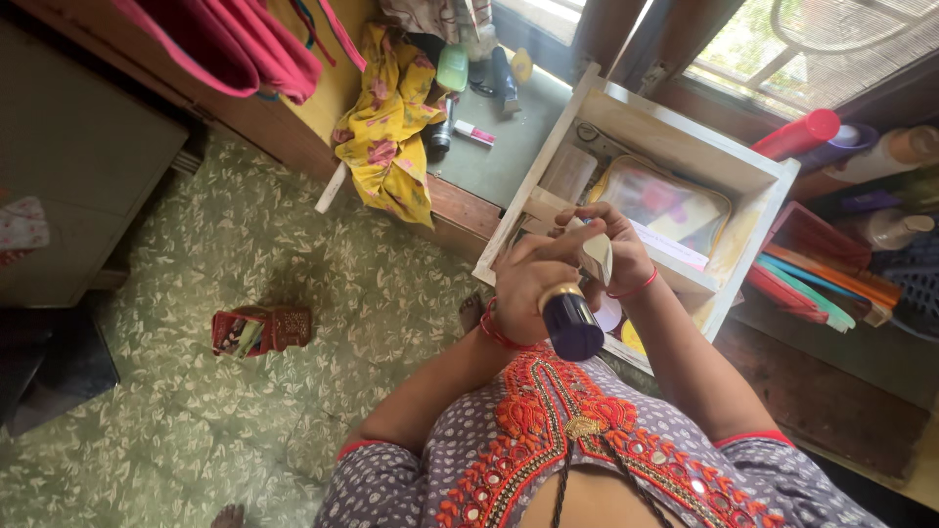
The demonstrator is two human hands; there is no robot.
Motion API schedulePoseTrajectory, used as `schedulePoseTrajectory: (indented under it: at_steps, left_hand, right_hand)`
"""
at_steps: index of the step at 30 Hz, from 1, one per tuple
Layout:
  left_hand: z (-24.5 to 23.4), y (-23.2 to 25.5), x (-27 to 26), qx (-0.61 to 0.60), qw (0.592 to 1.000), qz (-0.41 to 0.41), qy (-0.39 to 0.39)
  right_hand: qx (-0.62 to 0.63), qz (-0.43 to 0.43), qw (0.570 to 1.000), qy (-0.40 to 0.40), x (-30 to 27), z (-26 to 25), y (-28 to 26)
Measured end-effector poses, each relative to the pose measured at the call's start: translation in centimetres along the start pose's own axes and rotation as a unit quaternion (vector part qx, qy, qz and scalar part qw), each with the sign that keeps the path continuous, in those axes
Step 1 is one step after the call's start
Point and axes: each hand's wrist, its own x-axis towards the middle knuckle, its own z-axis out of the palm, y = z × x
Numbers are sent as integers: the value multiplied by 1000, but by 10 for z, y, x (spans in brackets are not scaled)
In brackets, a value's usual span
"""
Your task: The person organizes cosmetic items by picking up various bottles, tubes, and containers from a cluttered windowsill and placing them into a small pouch and a wooden crate. The person handles items one at a time, including a yellow container and a white tube, and places them into the crate.
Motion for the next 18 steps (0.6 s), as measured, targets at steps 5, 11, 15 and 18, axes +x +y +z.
schedulePoseTrajectory:
  at_steps: [5, 11, 15, 18]
  left_hand:
    - [-6, 10, -3, 47, 998, 33, -19]
    - [-17, 18, 1, 91, 993, 64, -50]
    - [-22, 10, 4, 118, 991, 21, -54]
    - [-35, -7, 7, 149, 987, -11, -55]
  right_hand:
    - [41, 18, 999, -19, 5, 7, 9]
    - [-1, 10, 999, -31, 19, 12, 6]
    - [-120, 9, 990, -67, 28, 48, -7]
    - [-397, -136, 905, -75, 31, 84, -29]
